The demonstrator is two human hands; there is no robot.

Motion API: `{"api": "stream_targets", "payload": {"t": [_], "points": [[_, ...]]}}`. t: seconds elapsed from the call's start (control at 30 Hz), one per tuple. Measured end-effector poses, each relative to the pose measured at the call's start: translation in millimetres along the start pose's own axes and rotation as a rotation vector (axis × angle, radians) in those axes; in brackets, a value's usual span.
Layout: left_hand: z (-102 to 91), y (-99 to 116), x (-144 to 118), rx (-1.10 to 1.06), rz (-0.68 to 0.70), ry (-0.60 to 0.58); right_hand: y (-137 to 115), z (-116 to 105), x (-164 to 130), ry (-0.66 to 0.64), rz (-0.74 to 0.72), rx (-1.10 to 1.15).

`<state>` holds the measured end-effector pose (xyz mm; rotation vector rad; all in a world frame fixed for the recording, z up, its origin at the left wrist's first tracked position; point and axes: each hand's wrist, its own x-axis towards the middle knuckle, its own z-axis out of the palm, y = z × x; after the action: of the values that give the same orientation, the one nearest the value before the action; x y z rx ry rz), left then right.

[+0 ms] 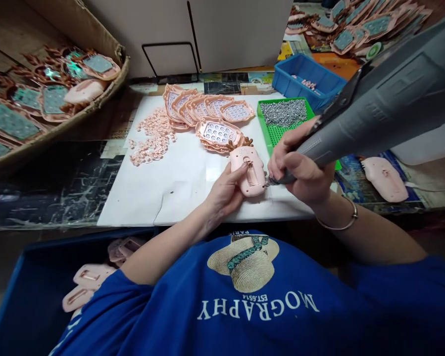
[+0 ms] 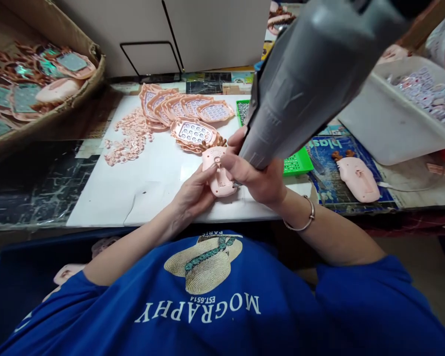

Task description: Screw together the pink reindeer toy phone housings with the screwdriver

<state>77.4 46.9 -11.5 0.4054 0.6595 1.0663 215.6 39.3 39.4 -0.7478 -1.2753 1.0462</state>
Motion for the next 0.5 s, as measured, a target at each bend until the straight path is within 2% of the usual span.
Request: {"api": "stream_targets", "payload": {"t": [0.07,0.17,0.33,0.5], "points": [[0.2,0,1,0.016,-0.008,-0.007,-4,0,3,-0.008,-0.056,0.049],[0.2,-1,0,0.061,-0.009,-0.008,-18,1,10,-0.028,-0.064,0.099],[-2.5,0,-10,0.245,0.011,0.052,-37,0,20,0.101,-0.151,0.077],[-11.1,4,-21,0.435,0.164,-0.053,-42,-2,22,0.170,-0.100,0.077]]}}
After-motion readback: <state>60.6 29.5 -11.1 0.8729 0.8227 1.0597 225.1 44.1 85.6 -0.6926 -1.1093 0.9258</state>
